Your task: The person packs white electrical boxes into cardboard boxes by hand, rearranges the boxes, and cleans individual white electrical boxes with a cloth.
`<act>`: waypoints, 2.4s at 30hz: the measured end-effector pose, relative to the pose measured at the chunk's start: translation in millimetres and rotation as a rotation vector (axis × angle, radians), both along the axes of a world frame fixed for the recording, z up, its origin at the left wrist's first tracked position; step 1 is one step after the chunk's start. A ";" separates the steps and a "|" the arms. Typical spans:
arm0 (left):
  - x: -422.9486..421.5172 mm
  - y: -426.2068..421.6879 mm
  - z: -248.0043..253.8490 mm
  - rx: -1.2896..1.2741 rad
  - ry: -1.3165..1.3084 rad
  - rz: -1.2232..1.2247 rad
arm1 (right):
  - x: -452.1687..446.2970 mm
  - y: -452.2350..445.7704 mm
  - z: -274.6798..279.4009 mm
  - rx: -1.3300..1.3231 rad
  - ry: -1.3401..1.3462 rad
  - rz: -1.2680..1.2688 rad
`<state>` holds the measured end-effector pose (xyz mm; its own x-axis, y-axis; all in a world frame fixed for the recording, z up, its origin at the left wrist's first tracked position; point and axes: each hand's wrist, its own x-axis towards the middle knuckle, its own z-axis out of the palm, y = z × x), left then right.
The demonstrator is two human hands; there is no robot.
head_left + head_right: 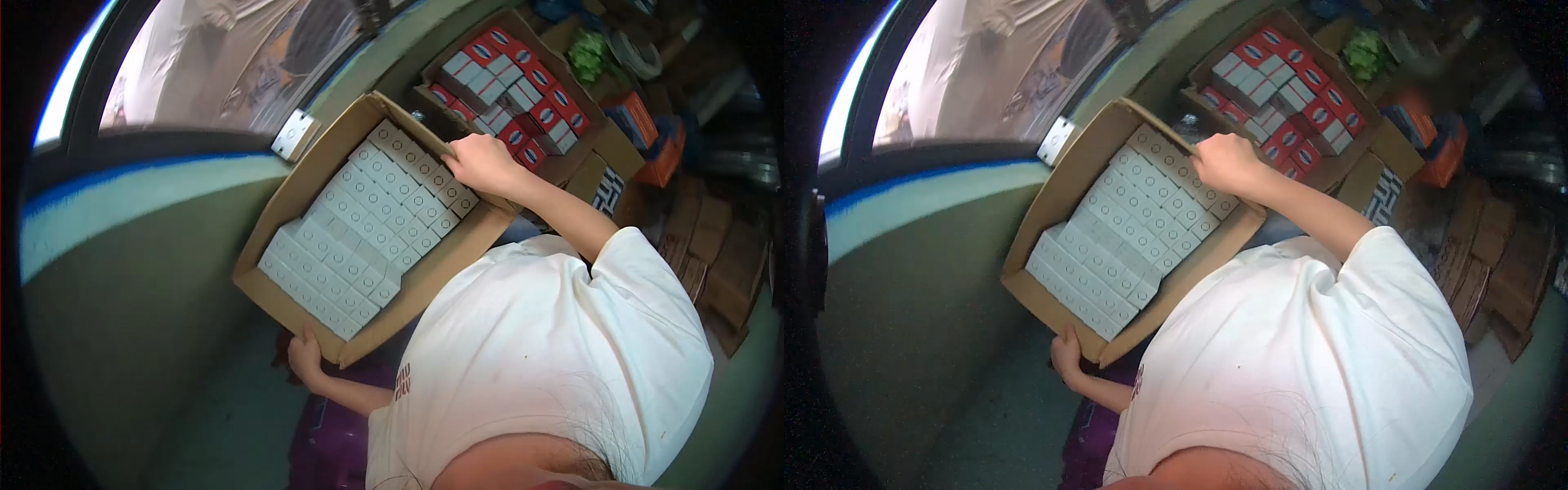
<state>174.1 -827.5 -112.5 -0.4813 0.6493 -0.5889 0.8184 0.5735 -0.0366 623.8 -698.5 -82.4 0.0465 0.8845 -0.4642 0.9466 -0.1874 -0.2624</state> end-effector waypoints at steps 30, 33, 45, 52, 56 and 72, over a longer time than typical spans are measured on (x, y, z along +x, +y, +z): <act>329.3 204.1 61.0 0.062 0.454 -1.367 | 122.5 -250.0 -177.5 0.117 0.307 -0.997; 373.8 233.6 30.2 0.070 0.427 -1.618 | 92.8 -289.0 -204.9 0.077 0.310 -1.212; 636.7 219.5 -161.9 -0.182 0.226 -2.421 | 1.0 -400.9 -246.6 0.174 0.469 -1.954; 672.3 195.6 -275.4 -0.082 0.268 -2.376 | 29.6 -399.8 -309.2 -0.043 0.536 -1.989; 629.3 209.4 -273.7 -0.085 0.267 -2.220 | -15.1 -398.9 -357.4 -0.033 0.399 -1.908; 416.4 148.7 -198.7 0.432 -0.367 -1.875 | 0.2 -347.1 -212.0 -0.412 0.996 -1.905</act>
<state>590.6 -678.7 -311.3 0.9617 0.2145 -0.1709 0.2378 -0.9625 0.1302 624.0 -1045.6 -294.3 0.1917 -0.0431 -0.9805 -0.7680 -0.6286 -0.1225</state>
